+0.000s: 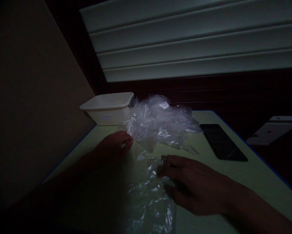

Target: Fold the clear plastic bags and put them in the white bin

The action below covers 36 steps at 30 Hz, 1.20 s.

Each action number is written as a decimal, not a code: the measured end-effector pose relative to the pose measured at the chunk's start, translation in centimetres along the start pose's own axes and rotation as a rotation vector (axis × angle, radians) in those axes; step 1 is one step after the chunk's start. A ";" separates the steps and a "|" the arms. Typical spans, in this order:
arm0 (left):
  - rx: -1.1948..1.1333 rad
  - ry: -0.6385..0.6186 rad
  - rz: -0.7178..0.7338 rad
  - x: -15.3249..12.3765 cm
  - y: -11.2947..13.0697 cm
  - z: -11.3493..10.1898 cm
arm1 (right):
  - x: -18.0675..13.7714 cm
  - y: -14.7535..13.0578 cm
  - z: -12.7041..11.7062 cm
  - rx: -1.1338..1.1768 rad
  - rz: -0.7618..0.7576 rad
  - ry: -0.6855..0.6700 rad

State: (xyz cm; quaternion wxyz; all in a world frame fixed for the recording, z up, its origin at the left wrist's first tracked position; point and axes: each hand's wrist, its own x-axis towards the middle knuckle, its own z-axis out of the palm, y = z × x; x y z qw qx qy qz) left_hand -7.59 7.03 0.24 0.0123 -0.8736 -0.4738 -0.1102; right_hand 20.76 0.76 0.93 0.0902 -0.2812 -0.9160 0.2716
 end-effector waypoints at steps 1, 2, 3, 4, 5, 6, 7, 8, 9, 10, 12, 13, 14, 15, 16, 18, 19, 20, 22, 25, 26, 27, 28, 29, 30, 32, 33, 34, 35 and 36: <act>0.002 -0.021 -0.012 0.1 -0.3 0.0 | 0.0 -0.1 0.0 0.000 0.005 -0.006; -0.015 -0.037 -0.005 0.1 -0.4 0.0 | 0.0 -0.1 0.0 -0.001 0.013 -0.010; -0.046 -0.048 0.020 0.1 -0.3 0.0 | 0.0 -0.1 -0.1 -0.004 0.021 -0.012; -0.090 -0.057 0.060 -0.1 0.0 -0.1 | 0.0 -0.2 -0.1 -0.009 0.027 -0.013; -0.143 -0.071 0.113 -0.3 0.4 -0.2 | 0.0 -0.2 -0.1 -0.011 0.029 -0.011; -0.198 -0.087 0.181 -0.6 1.0 -0.3 | 0.0 -0.2 -0.1 -0.011 0.025 -0.002; -0.257 -0.123 0.263 -1.0 1.7 -0.3 | 0.1 -0.1 -0.1 -0.006 0.013 0.011; -0.301 -0.165 0.347 -1.4 2.5 -0.4 | 0.1 -0.1 -0.1 0.002 -0.004 0.025; -0.319 -0.188 0.427 -1.7 3.3 -0.3 | 0.2 -0.1 0.0 0.014 -0.022 0.039; -0.321 -0.188 0.481 -2.0 4.0 -0.3 | 0.2 0.0 0.0 0.024 -0.038 0.053; -0.291 -0.161 0.560 -2.5 5.1 0.0 | 0.2 0.0 0.0 0.036 -0.056 0.067; -0.275 -0.136 0.579 -2.6 5.5 0.2 | 0.2 -0.1 0.0 0.033 -0.055 0.062; -0.261 -0.111 0.593 -2.6 5.7 0.4 | 0.2 -0.1 -0.1 0.026 -0.046 0.055; -0.251 -0.085 0.602 -2.6 5.8 0.5 | 0.2 -0.1 -0.1 0.017 -0.035 0.045; -0.243 -0.069 0.603 -2.6 5.8 0.7 | 0.2 -0.1 -0.1 0.009 -0.022 0.035; -0.237 -0.051 0.602 -2.6 5.9 0.8 | 0.1 -0.2 0.0 0.002 -0.010 0.033; -0.236 -0.046 0.601 -2.6 5.9 0.9 | 0.1 -0.1 0.0 0.005 -0.011 0.040; -0.232 -0.048 0.599 -2.6 6.0 0.9 | 0.2 -0.1 0.0 0.011 -0.017 0.046; -0.224 -0.059 0.591 -2.6 6.2 0.8 | 0.2 0.0 0.1 0.021 -0.026 0.055; -0.216 -0.076 0.572 -2.6 6.2 0.3 | 0.1 0.0 0.1 0.017 -0.019 0.046; -0.220 -0.076 0.539 -2.5 5.9 0.1 | 0.1 0.0 0.1 0.009 -0.013 0.036; -0.220 -0.067 0.487 -2.3 5.5 -0.2 | 0.0 0.0 0.0 0.001 -0.007 0.026; -0.214 -0.055 0.408 -2.1 5.0 -0.5 | 0.0 0.0 0.0 -0.004 -0.002 0.015; -0.197 -0.032 0.298 -1.8 4.3 -0.7 | 0.0 -0.1 -0.1 -0.007 0.004 0.007; -0.165 0.004 0.189 -1.5 3.5 -0.9 | 0.0 -0.1 -0.1 -0.005 0.007 0.003; -0.053 -0.013 0.027 -0.8 1.8 -1.0 | 0.0 -0.2 -0.2 0.004 0.013 0.004; 0.001 -0.035 -0.031 -0.5 1.1 -0.8 | 0.0 -0.2 -0.2 0.008 0.013 0.008; 0.033 -0.063 -0.070 -0.3 0.4 -0.6 | 0.0 -0.2 -0.2 0.009 0.014 0.011; 0.044 -0.083 -0.095 -0.1 -0.1 -0.3 | 0.0 -0.1 -0.1 0.010 0.013 0.015; 0.045 -0.087 -0.107 0.0 -0.5 0.0 | 0.1 -0.1 -0.1 0.011 0.009 0.020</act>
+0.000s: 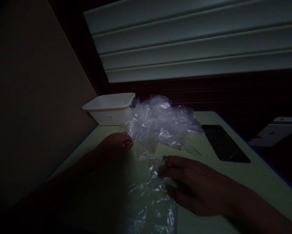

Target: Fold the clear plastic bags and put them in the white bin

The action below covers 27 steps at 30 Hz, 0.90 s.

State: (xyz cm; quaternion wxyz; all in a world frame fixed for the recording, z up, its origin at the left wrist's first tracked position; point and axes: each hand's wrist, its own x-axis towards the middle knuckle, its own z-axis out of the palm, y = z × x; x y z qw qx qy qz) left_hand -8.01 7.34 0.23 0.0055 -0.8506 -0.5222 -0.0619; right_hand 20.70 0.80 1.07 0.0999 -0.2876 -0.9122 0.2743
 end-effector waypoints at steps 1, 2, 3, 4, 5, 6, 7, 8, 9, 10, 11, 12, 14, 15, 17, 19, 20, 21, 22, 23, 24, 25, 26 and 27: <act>-0.005 -0.003 0.000 0.1 -0.2 0.3 | 0.0 0.0 0.0 0.004 -0.006 0.007; -0.013 0.001 0.006 0.2 -0.4 0.6 | 0.0 0.1 0.0 0.009 -0.015 0.013; -0.022 0.010 0.015 0.3 -0.5 0.9 | 0.0 0.1 0.1 0.014 -0.023 0.021; -0.031 0.019 0.027 0.3 -0.5 1.1 | 0.0 0.2 0.1 0.017 -0.030 0.026; -0.043 0.032 0.035 0.3 -0.5 1.3 | 0.0 0.2 0.1 0.016 -0.032 0.032; -0.055 0.045 0.041 0.4 -0.4 1.5 | 0.0 0.2 0.1 0.011 -0.030 0.030; -0.067 0.054 0.042 0.4 -0.4 1.6 | 0.0 0.2 0.1 0.006 -0.025 0.025; -0.074 0.059 0.040 0.5 -0.3 1.7 | -0.1 0.2 0.1 0.000 -0.020 0.017; -0.078 0.062 0.037 0.6 -0.3 1.8 | -0.1 0.2 0.1 -0.007 -0.015 0.006; -0.079 0.064 0.038 0.7 -0.3 1.9 | -0.1 0.2 0.1 -0.014 -0.009 -0.006; -0.080 0.066 0.041 0.9 -0.2 2.1 | -0.1 0.2 0.1 -0.019 -0.006 -0.015; -0.082 0.070 0.049 1.0 -0.2 2.1 | -0.1 0.1 0.1 -0.022 -0.004 -0.023; -0.092 0.074 0.067 1.2 -0.1 2.3 | 0.0 0.1 0.0 -0.022 -0.003 -0.026; -0.099 0.073 0.073 1.3 -0.1 2.3 | 0.0 0.0 0.0 -0.017 -0.006 -0.024; -0.115 0.076 0.078 1.5 0.0 2.2 | 0.0 0.0 0.0 -0.010 -0.013 -0.011; -0.132 0.089 0.073 1.5 0.2 2.1 | 0.0 0.0 0.0 -0.012 -0.013 -0.003; -0.138 0.099 0.065 1.5 0.2 2.0 | 0.0 0.0 0.0 -0.017 -0.008 -0.005; -0.143 0.107 0.056 1.5 0.3 1.8 | 0.0 0.1 0.0 -0.023 0.001 -0.010; -0.148 0.118 0.048 1.5 0.4 1.7 | 0.0 0.1 0.1 -0.029 0.010 -0.019; -0.156 0.134 0.043 1.4 0.6 1.4 | 0.0 0.1 0.1 -0.034 0.018 -0.028; -0.170 0.148 0.046 1.3 0.7 1.2 | 0.0 0.1 0.1 -0.037 0.021 -0.035; -0.189 0.163 0.058 1.1 0.8 0.8 | 0.0 0.2 0.1 -0.039 0.024 -0.040; -0.213 0.176 0.082 0.9 1.0 0.4 | -0.1 0.1 0.1 -0.040 0.024 -0.043; -0.239 0.182 0.117 0.6 1.1 0.0 | -0.1 0.1 0.1 -0.040 0.023 -0.043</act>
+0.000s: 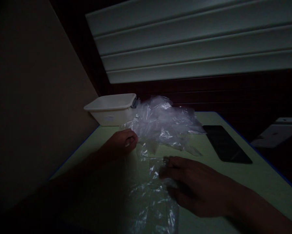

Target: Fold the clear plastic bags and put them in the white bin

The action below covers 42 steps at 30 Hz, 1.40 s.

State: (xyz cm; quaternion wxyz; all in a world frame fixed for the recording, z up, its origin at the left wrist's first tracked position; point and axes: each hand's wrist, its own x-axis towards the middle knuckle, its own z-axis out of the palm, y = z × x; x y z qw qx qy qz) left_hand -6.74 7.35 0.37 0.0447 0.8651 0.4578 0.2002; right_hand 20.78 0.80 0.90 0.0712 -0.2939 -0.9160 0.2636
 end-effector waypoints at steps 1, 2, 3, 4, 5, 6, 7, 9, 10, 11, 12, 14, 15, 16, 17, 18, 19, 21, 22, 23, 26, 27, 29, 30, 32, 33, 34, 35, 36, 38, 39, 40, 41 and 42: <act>-0.027 0.000 0.038 -0.2 0.4 -0.5 | 0.0 0.0 0.0 0.000 -0.003 0.002; -0.054 -0.011 0.090 -0.5 0.8 -1.1 | 0.0 -0.1 0.0 0.000 -0.005 0.007; -0.076 -0.026 0.129 -0.9 1.2 -1.7 | 0.0 -0.1 0.0 -0.002 -0.009 0.013; -0.099 -0.048 0.161 -1.3 1.7 -2.2 | 0.1 -0.1 -0.1 -0.003 -0.013 0.018; -0.117 -0.069 0.173 -1.7 2.2 -2.8 | 0.1 -0.1 -0.1 -0.002 -0.016 0.021; -0.134 -0.090 0.164 -2.0 2.7 -3.2 | 0.1 -0.2 -0.1 -0.001 -0.017 0.023; -0.158 -0.111 0.157 -2.4 3.2 -3.6 | 0.2 -0.2 -0.1 0.004 -0.017 0.024; -0.196 -0.172 0.152 -3.0 4.0 -4.1 | 0.2 -0.2 -0.2 0.021 -0.023 0.032; -0.208 -0.206 0.158 -3.3 4.3 -4.3 | 0.2 -0.2 -0.1 0.031 -0.028 0.042; -0.222 -0.249 0.175 -3.4 4.5 -4.3 | 0.2 -0.2 -0.1 0.039 -0.036 0.054; -0.241 -0.297 0.204 -3.6 4.7 -4.3 | 0.2 -0.2 -0.1 0.046 -0.043 0.062; -0.291 -0.387 0.283 -3.6 4.8 -4.2 | 0.1 -0.1 0.0 0.052 -0.055 0.067; -0.307 -0.413 0.313 -3.6 4.8 -4.0 | 0.1 -0.1 0.0 0.049 -0.056 0.065; -0.308 -0.424 0.332 -3.5 4.7 -3.9 | 0.1 -0.1 0.0 0.045 -0.053 0.062; -0.293 -0.429 0.340 -3.4 4.6 -3.7 | 0.1 -0.1 0.0 0.040 -0.048 0.058; -0.266 -0.436 0.344 -3.3 4.5 -3.4 | 0.1 -0.1 -0.1 0.036 -0.040 0.054; -0.232 -0.453 0.352 -3.1 4.4 -3.2 | 0.1 -0.1 -0.1 0.032 -0.032 0.050; -0.163 -0.505 0.379 -2.9 4.2 -2.6 | 0.1 -0.1 -0.1 0.026 -0.018 0.041; -0.133 -0.527 0.395 -2.8 4.1 -2.4 | 0.1 -0.1 -0.1 0.024 -0.014 0.038; -0.113 -0.540 0.408 -2.7 4.0 -2.1 | 0.1 0.0 0.0 0.024 -0.014 0.039; -0.124 -0.541 0.421 -2.7 4.0 -1.6 | 0.1 0.0 0.0 0.038 -0.021 0.059; -0.146 -0.545 0.418 -2.7 4.0 -1.5 | 0.1 0.0 0.1 0.043 -0.026 0.067; -0.198 -0.564 0.372 -2.8 4.1 -1.4 | 0.1 0.0 0.1 0.053 -0.037 0.075; -0.224 -0.577 0.332 -2.8 4.1 -1.4 | 0.1 0.0 0.0 0.058 -0.042 0.076; -0.269 -0.592 0.263 -2.9 4.1 -1.5 | 0.0 0.0 0.0 0.071 -0.050 0.081; -0.274 -0.590 0.252 -2.9 4.1 -1.5 | 0.1 0.0 0.0 0.077 -0.051 0.085; -0.267 -0.581 0.259 -2.9 4.1 -1.5 | 0.1 0.0 -0.1 0.080 -0.047 0.089; -0.245 -0.566 0.281 -2.9 4.1 -1.6 | 0.1 0.0 -0.1 0.081 -0.044 0.091; -0.221 -0.553 0.307 -2.9 4.1 -1.6 | 0.1 0.0 0.0 0.080 -0.042 0.091; -0.187 -0.520 0.324 -2.8 4.1 -1.6 | 0.1 0.0 0.0 0.074 -0.039 0.090; -0.185 -0.500 0.315 -2.7 4.1 -1.6 | 0.1 0.1 0.0 0.071 -0.040 0.094; -0.188 -0.475 0.303 -2.7 4.0 -1.6 | 0.1 0.1 0.1 0.068 -0.041 0.096; -0.190 -0.445 0.296 -2.7 4.0 -1.6 | 0.1 0.1 0.1 0.066 -0.043 0.097; -0.190 -0.418 0.297 -2.7 4.0 -1.5 | 0.1 0.1 0.1 0.064 -0.047 0.097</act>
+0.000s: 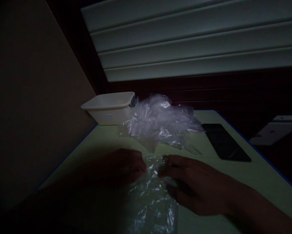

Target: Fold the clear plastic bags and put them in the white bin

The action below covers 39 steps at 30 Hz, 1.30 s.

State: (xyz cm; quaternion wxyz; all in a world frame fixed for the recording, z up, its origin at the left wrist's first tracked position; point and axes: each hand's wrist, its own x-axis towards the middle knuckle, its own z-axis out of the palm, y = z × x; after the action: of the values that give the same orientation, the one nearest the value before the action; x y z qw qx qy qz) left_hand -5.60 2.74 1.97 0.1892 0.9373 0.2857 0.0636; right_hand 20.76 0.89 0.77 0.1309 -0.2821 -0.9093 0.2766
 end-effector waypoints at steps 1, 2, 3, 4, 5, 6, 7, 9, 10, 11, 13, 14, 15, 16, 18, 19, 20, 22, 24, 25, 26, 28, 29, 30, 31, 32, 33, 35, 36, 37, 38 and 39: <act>0.009 0.018 0.008 0.0 0.0 0.1 | 0.0 0.0 0.0 0.000 -0.005 -0.002; 0.017 0.026 0.021 0.0 -0.1 0.2 | 0.0 0.0 0.0 -0.001 -0.010 -0.004; 0.027 0.027 0.033 0.1 -0.1 0.3 | 0.0 0.0 0.0 -0.004 -0.012 -0.005; 0.035 0.020 0.043 0.1 -0.1 0.4 | 0.1 -0.1 -0.1 -0.006 -0.012 -0.007; 0.041 0.009 0.047 0.2 -0.1 0.6 | 0.1 -0.1 -0.1 -0.008 -0.012 -0.007; 0.046 -0.003 0.049 0.3 -0.1 0.7 | 0.1 -0.2 -0.1 -0.008 -0.013 -0.007; 0.053 -0.011 0.053 0.3 0.0 0.8 | 0.1 -0.3 -0.1 -0.006 -0.014 -0.005; 0.066 -0.025 0.056 0.4 0.0 1.0 | 0.1 -0.4 -0.1 -0.002 -0.015 0.003; 0.069 -0.028 0.059 0.5 0.0 1.0 | 0.1 -0.4 -0.1 -0.003 -0.014 0.009; 0.072 -0.028 0.060 0.5 0.0 1.1 | 0.1 -0.5 -0.1 -0.006 -0.011 0.013; 0.074 -0.027 0.061 0.5 0.0 1.2 | 0.2 -0.6 -0.2 -0.012 -0.007 0.010; 0.071 -0.029 0.062 0.5 0.0 1.2 | 0.2 -0.6 -0.2 -0.011 -0.009 0.010; 0.069 -0.030 0.062 0.5 0.0 1.2 | 0.2 -0.7 -0.2 -0.010 -0.012 0.018; 0.065 -0.031 0.061 0.5 0.0 1.3 | 0.2 -0.7 -0.1 -0.011 -0.013 0.031; 0.052 -0.027 0.065 0.4 -0.1 1.4 | 0.1 -0.7 -0.1 -0.019 -0.007 0.059; 0.047 -0.022 0.068 0.4 -0.1 1.4 | 0.1 -0.6 -0.1 -0.026 0.002 0.065; 0.044 -0.017 0.072 0.4 -0.1 1.5 | 0.1 -0.6 -0.1 -0.035 0.012 0.065; 0.041 -0.011 0.076 0.4 -0.1 1.6 | 0.1 -0.5 0.0 -0.043 0.026 0.061; 0.041 -0.015 0.069 0.5 -0.1 1.6 | 0.1 -0.4 0.0 -0.029 0.024 0.065; 0.043 -0.017 0.067 0.5 -0.1 1.6 | 0.2 -0.4 0.1 -0.014 0.018 0.073; 0.046 -0.016 0.064 0.5 -0.1 1.6 | 0.2 -0.4 0.1 0.000 0.016 0.084; 0.056 -0.015 0.065 0.5 -0.1 1.6 | 0.2 -0.3 0.1 0.023 0.025 0.118; 0.060 -0.015 0.064 0.5 -0.1 1.6 | 0.2 -0.2 0.2 0.033 0.029 0.143; 0.061 -0.015 0.063 0.5 -0.1 1.6 | 0.3 -0.2 0.2 0.046 0.036 0.176; 0.058 -0.016 0.062 0.5 -0.1 1.6 | 0.3 -0.1 0.2 0.061 0.048 0.210; 0.054 -0.018 0.064 0.5 -0.1 1.6 | 0.4 0.0 0.3 0.080 0.063 0.244; 0.051 -0.018 0.065 0.5 -0.1 1.5 | 0.4 0.1 0.3 0.100 0.083 0.277; 0.048 -0.013 0.064 0.5 0.0 1.5 | 0.6 0.3 0.5 0.136 0.138 0.322; 0.050 -0.009 0.062 0.5 0.0 1.5 | 0.7 0.3 0.6 0.141 0.160 0.330; 0.053 -0.006 0.062 0.5 0.0 1.5 | 0.7 0.4 0.7 0.132 0.168 0.331; 0.055 -0.005 0.065 0.5 0.0 1.5 | 0.8 0.4 0.8 0.109 0.167 0.322; 0.055 -0.009 0.065 0.5 0.0 1.6 | 0.8 0.5 0.8 0.077 0.155 0.302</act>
State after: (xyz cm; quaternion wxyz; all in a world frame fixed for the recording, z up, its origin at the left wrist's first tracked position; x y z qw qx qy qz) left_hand -4.82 2.55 0.54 0.1623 0.9512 0.2559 0.0577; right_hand 20.04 1.33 -0.12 0.2548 -0.3843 -0.8436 0.2751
